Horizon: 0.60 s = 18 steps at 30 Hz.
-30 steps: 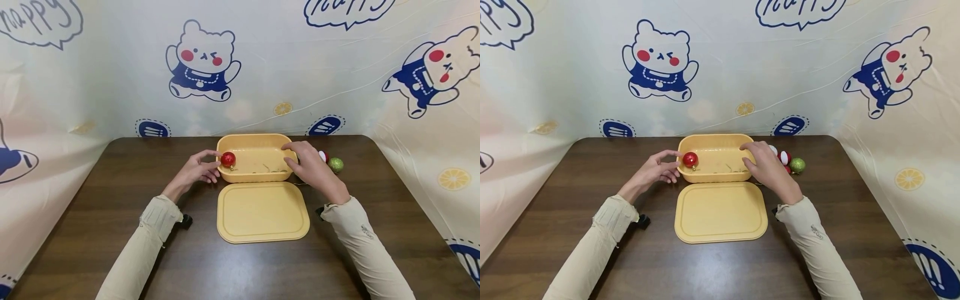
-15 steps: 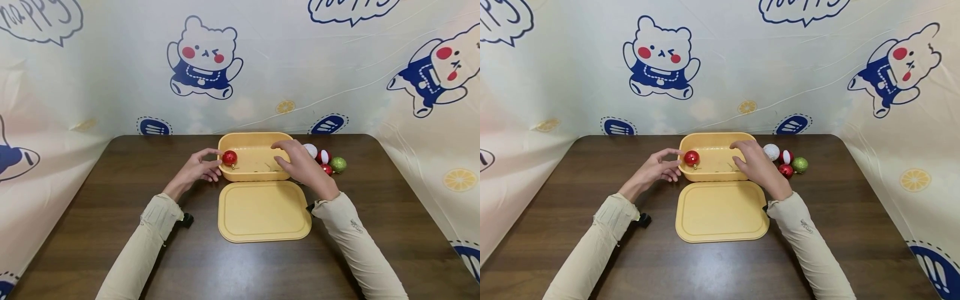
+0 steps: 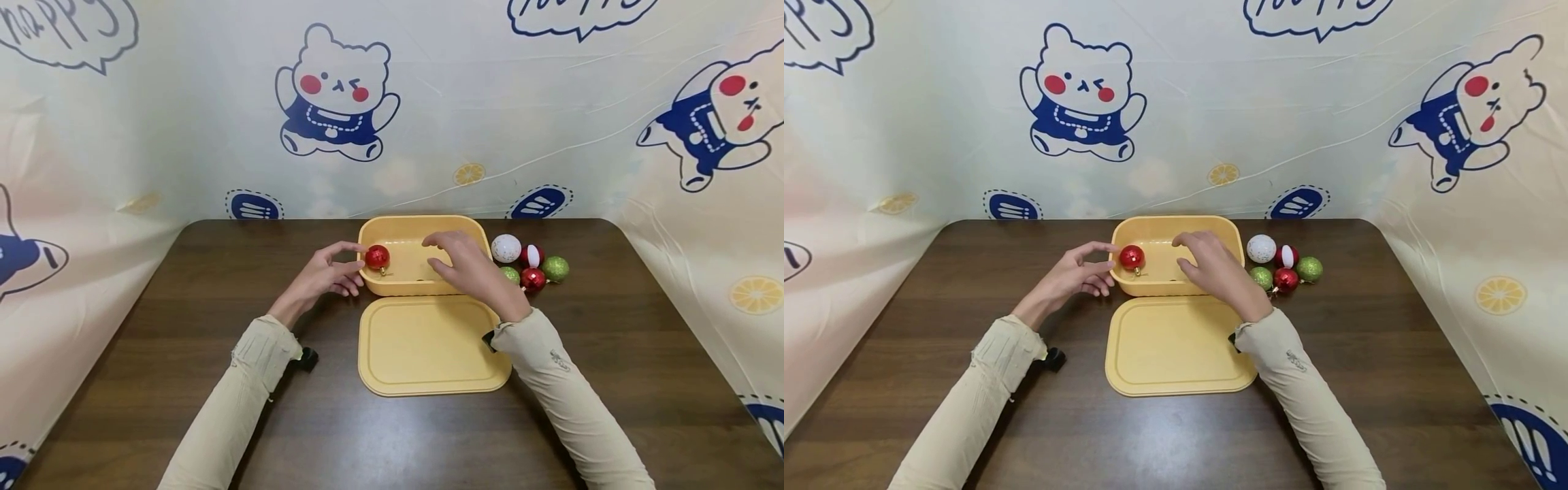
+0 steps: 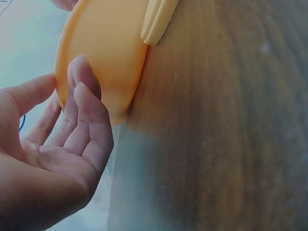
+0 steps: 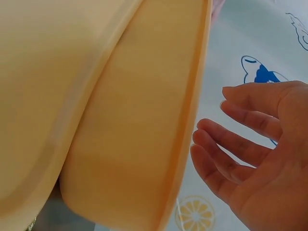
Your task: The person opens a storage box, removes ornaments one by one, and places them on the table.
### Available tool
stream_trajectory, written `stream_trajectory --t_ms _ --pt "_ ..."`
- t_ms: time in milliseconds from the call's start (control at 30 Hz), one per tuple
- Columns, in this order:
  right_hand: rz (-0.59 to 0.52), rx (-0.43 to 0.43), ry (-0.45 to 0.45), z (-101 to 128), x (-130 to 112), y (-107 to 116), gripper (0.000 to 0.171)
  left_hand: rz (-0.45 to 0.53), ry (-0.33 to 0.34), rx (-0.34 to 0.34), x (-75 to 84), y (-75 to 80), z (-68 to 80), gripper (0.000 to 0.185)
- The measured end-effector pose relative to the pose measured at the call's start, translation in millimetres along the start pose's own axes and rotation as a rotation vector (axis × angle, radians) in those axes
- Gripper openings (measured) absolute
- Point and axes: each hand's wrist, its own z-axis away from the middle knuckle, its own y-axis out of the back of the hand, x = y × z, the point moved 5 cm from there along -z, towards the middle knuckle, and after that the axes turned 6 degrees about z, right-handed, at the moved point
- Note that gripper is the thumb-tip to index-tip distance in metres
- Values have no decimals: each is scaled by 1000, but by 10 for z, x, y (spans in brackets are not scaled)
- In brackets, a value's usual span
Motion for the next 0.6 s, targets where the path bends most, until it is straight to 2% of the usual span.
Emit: stream_trajectory --t_ms 600 --pt "-46 -123 19 -306 -115 -299 34 -6 0 -3 -15 6 -10 45"
